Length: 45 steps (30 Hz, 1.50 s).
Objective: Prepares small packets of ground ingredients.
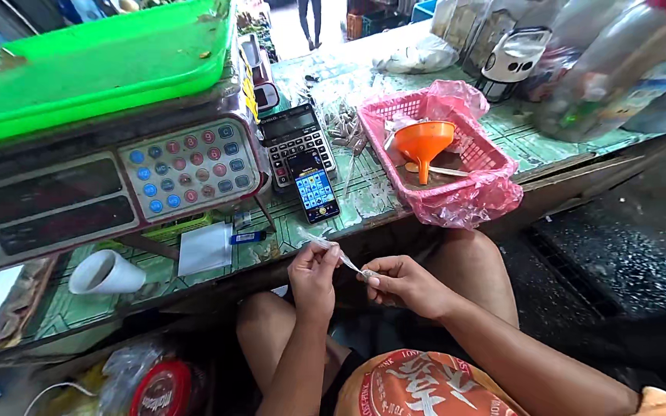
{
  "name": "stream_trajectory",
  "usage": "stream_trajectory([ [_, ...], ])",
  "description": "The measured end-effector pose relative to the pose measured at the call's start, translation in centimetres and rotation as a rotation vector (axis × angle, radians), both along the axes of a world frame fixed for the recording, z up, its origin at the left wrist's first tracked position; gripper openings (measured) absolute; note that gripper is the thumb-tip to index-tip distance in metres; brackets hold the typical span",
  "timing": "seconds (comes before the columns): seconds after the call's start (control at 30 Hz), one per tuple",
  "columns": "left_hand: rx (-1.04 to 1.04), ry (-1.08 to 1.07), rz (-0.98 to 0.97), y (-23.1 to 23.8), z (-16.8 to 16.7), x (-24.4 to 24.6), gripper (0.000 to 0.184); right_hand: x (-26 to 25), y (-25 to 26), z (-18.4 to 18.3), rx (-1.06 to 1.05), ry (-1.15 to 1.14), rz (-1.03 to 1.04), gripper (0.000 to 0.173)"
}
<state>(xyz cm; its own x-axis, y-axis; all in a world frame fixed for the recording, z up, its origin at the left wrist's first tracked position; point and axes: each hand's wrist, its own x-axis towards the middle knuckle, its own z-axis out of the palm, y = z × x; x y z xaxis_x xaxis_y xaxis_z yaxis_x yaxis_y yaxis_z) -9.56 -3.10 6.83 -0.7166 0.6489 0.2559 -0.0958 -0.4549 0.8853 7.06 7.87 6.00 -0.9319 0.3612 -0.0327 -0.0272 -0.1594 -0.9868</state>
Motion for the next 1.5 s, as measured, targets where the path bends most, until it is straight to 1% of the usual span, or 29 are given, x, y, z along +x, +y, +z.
stream_trajectory([
  [0.1,0.015,-0.056,0.06,-0.2,0.4,-1.5,0.007,-0.8,0.1,0.2,0.03,0.021,-0.02,0.02],
  [0.2,0.028,-0.057,0.087,-0.7,0.2,-1.8,0.012,-0.6,0.3,0.4,0.042,-0.062,0.01,0.02],
  [0.33,0.041,-0.066,0.134,-1.5,-0.4,-2.2,0.009,-0.1,0.6,0.1,0.147,-0.155,-0.031,0.019],
  [0.43,0.025,-0.053,0.159,-2.0,-0.7,-2.7,0.012,0.2,0.8,-0.1,0.186,-0.119,-0.072,0.019],
  [0.5,0.013,-0.017,0.162,-2.2,-0.6,-3.0,0.015,0.2,1.0,0.1,0.177,-0.116,-0.054,0.02],
  [0.63,-0.013,0.031,0.177,-2.0,-0.1,-4.1,0.015,0.1,1.9,1.1,0.227,-0.204,0.049,0.022],
  [0.7,0.02,0.018,0.147,-2.0,0.2,-4.5,0.017,0.1,2.5,2.0,0.238,-0.195,0.042,0.022],
  [0.73,0.037,0.031,0.12,-2.0,0.3,-4.8,0.019,0.1,2.8,2.8,0.234,-0.176,0.005,0.022],
  [0.8,0.041,0.113,0.081,-2.3,0.1,-5.5,0.021,-0.1,3.8,4.6,0.185,-0.126,-0.132,0.025],
  [0.83,0.021,0.178,0.092,-2.3,-0.3,-5.8,0.02,-0.5,4.4,5.7,0.132,-0.098,-0.214,0.026],
  [0.93,-0.127,0.465,0.245,-1.1,-2.6,-6.5,0.018,-1.7,7.3,8.8,0.021,-0.053,-0.395,0.027],
  [1.0,-0.27,0.666,0.37,-0.7,-4.6,-6.9,0.022,-2.8,8.9,10.2,-0.028,-0.045,-0.442,0.026],
  [1.07,-0.329,0.791,0.459,-0.4,-5.7,-7.0,0.024,-3.9,10.1,11.1,-0.052,-0.059,-0.447,0.026],
  [1.2,-0.306,0.825,0.48,-0.3,-6.2,-6.8,0.024,-5.7,12.2,12.2,-0.013,-0.109,-0.4,0.025],
  [1.3,-0.255,0.853,0.48,0.1,-6.7,-7.0,0.025,-7.7,14.3,12.7,0.11,-0.163,-0.388,0.024],
  [1.4,-0.269,0.869,0.495,-0.1,-6.9,-6.9,0.025,-11.3,16.1,13.0,0.206,-0.251,-0.46,0.025],
  [1.5,-0.261,0.864,0.482,-0.1,-6.9,-7.0,0.029,-15.0,18.1,13.4,0.276,-0.325,-0.544,0.032],
])
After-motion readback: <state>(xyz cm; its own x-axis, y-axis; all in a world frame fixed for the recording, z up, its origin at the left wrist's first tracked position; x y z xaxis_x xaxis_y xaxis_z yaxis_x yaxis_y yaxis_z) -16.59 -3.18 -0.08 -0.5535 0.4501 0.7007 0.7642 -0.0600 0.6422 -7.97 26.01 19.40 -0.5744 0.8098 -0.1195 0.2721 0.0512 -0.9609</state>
